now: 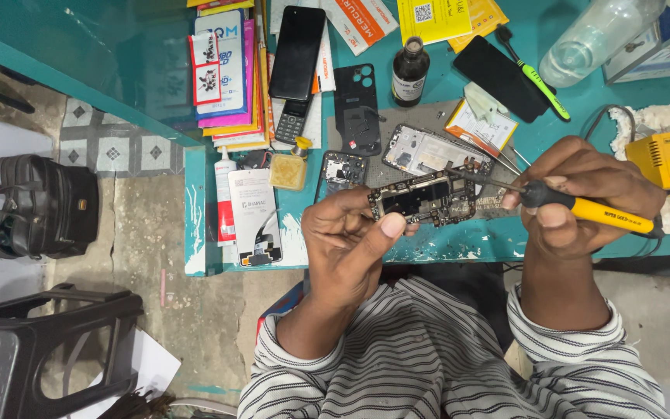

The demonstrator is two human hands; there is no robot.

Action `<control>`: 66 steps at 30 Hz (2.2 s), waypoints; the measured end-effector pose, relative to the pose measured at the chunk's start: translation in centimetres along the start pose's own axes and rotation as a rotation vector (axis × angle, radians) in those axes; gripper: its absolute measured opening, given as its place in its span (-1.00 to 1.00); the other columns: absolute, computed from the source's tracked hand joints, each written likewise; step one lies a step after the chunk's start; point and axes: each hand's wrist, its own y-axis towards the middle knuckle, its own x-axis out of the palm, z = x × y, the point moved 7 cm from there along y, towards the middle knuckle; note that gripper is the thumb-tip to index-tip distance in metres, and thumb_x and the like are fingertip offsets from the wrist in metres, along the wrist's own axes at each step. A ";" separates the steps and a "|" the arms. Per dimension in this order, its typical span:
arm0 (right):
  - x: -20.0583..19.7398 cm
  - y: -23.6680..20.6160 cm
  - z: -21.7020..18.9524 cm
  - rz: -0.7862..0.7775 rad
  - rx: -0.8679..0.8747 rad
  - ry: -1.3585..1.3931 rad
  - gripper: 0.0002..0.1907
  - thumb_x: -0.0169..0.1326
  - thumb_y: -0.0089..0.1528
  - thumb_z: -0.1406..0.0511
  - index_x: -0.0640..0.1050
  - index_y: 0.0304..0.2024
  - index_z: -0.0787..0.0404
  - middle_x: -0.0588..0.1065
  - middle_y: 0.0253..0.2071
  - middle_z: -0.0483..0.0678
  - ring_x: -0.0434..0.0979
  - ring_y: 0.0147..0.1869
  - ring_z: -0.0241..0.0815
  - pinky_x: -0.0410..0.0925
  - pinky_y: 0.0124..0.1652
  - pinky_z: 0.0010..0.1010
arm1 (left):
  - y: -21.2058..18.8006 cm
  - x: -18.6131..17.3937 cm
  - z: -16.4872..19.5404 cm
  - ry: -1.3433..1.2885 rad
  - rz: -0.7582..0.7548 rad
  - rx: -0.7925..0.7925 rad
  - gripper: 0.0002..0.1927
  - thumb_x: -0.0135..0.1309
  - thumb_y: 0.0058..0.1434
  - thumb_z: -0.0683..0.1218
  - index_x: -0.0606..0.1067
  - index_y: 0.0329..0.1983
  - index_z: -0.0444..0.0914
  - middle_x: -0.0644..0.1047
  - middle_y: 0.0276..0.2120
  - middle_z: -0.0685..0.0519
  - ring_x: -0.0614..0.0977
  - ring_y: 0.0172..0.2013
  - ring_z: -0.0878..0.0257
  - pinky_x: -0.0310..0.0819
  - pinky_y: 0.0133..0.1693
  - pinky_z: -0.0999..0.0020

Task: The person holds a disassembled phone motherboard in one hand and works on it with a yellow soldering iron, repositioning the board and touching components on it. They set the board down, pick up a phone frame, and continue handling the board and small components on the workbench.

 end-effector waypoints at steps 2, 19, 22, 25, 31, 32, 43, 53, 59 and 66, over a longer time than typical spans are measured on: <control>0.0 0.0 0.2 0.025 0.037 0.027 -0.75 0.29 0.23 0.29 0.52 -0.16 0.27 0.49 -0.47 -0.02 0.56 -0.45 -0.15 0.44 -0.48 -0.44 | -0.1 -0.2 -0.2 0.028 0.024 -0.003 -0.78 0.16 0.35 -0.37 0.54 0.06 -0.44 0.66 -0.17 -0.19 0.72 -0.21 0.18 0.68 -0.06 0.28; 3.8 1.2 1.8 0.087 0.499 0.136 -0.42 0.40 0.14 0.49 0.44 0.15 0.29 0.52 -0.04 0.11 0.63 -0.05 -0.16 0.58 -0.06 -0.32 | -0.1 -0.6 -1.1 0.280 0.033 0.014 -0.76 0.20 0.35 -0.36 0.51 0.06 -0.43 0.64 -0.13 -0.08 0.66 -0.18 0.32 0.56 -0.07 0.46; 4.1 1.5 1.7 0.072 0.468 0.189 -0.43 0.39 0.13 0.45 0.44 0.14 0.26 0.53 -0.06 0.08 0.63 -0.05 -0.19 0.58 -0.08 -0.36 | 0.2 -0.6 -1.3 0.282 0.033 0.020 -0.76 0.20 0.35 -0.36 0.51 0.07 -0.43 0.65 -0.16 -0.08 0.66 -0.17 0.33 0.56 -0.10 0.48; 4.2 1.5 1.7 0.076 0.466 0.185 -0.44 0.41 0.16 0.45 0.45 0.15 0.27 0.52 -0.06 0.07 0.61 -0.03 -0.20 0.58 -0.10 -0.36 | 0.3 -0.6 -1.3 0.297 0.032 0.019 -0.77 0.20 0.37 -0.36 0.52 0.07 -0.45 0.65 -0.21 -0.09 0.65 -0.21 0.35 0.55 -0.13 0.52; 3.6 1.2 1.8 0.122 0.475 0.155 -0.45 0.39 0.19 0.29 0.46 0.14 0.30 0.55 -0.10 0.06 0.63 -0.04 -0.19 0.56 -0.06 -0.37 | 0.8 0.5 0.5 0.515 0.042 0.168 -0.77 0.25 0.31 -0.35 0.56 0.02 -0.38 0.65 -0.14 -0.06 0.68 -0.18 0.29 0.58 -0.06 0.47; 3.5 1.0 1.8 0.153 0.485 0.168 -0.45 0.39 0.18 0.25 0.47 0.12 0.31 0.56 -0.10 0.05 0.63 -0.04 -0.18 0.57 -0.04 -0.36 | 0.9 1.2 1.3 0.651 0.011 0.262 -0.76 0.28 0.29 -0.33 0.58 0.00 -0.33 0.65 -0.13 -0.05 0.69 -0.16 0.26 0.60 -0.08 0.46; 3.1 -0.6 1.0 0.234 0.635 0.057 -0.59 0.39 0.18 0.48 0.50 0.01 0.38 0.58 -0.09 0.07 0.68 -0.08 -0.19 0.58 0.00 -0.40 | 0.3 4.9 4.0 1.388 -0.258 0.778 -0.67 0.39 0.16 -0.19 0.65 -0.02 -0.03 0.54 0.07 0.00 0.53 0.18 0.07 0.45 0.28 0.00; 2.6 -2.0 0.6 0.225 0.592 -0.068 -0.60 0.35 0.20 0.59 0.47 0.00 0.39 0.57 -0.07 0.08 0.66 -0.07 -0.24 0.56 -0.03 -0.47 | 0.3 1.0 0.3 0.516 -0.080 0.275 -0.39 0.13 0.32 -0.33 0.29 0.44 -0.38 0.62 0.00 -0.15 0.65 0.09 0.23 0.42 0.28 0.45; 2.5 -2.6 0.6 0.190 0.574 -0.153 -0.55 0.36 0.21 0.62 0.44 0.05 0.38 0.56 -0.07 0.08 0.66 -0.06 -0.24 0.57 -0.06 -0.49 | 0.3 -0.4 -1.8 0.390 -0.002 0.003 -0.44 0.24 0.31 -0.37 0.36 0.35 -0.45 0.65 -0.11 -0.11 0.67 -0.08 0.35 0.51 0.07 0.55; 2.2 -2.5 0.5 0.236 0.569 -0.183 -0.50 0.36 0.21 0.63 0.42 0.10 0.39 0.57 -0.11 0.11 0.68 -0.08 -0.22 0.59 -0.09 -0.47 | 0.0 -0.6 -1.8 0.401 0.010 -0.006 -0.49 0.25 0.31 -0.37 0.40 0.30 -0.44 0.66 -0.20 -0.05 0.67 -0.15 0.41 0.52 0.00 0.61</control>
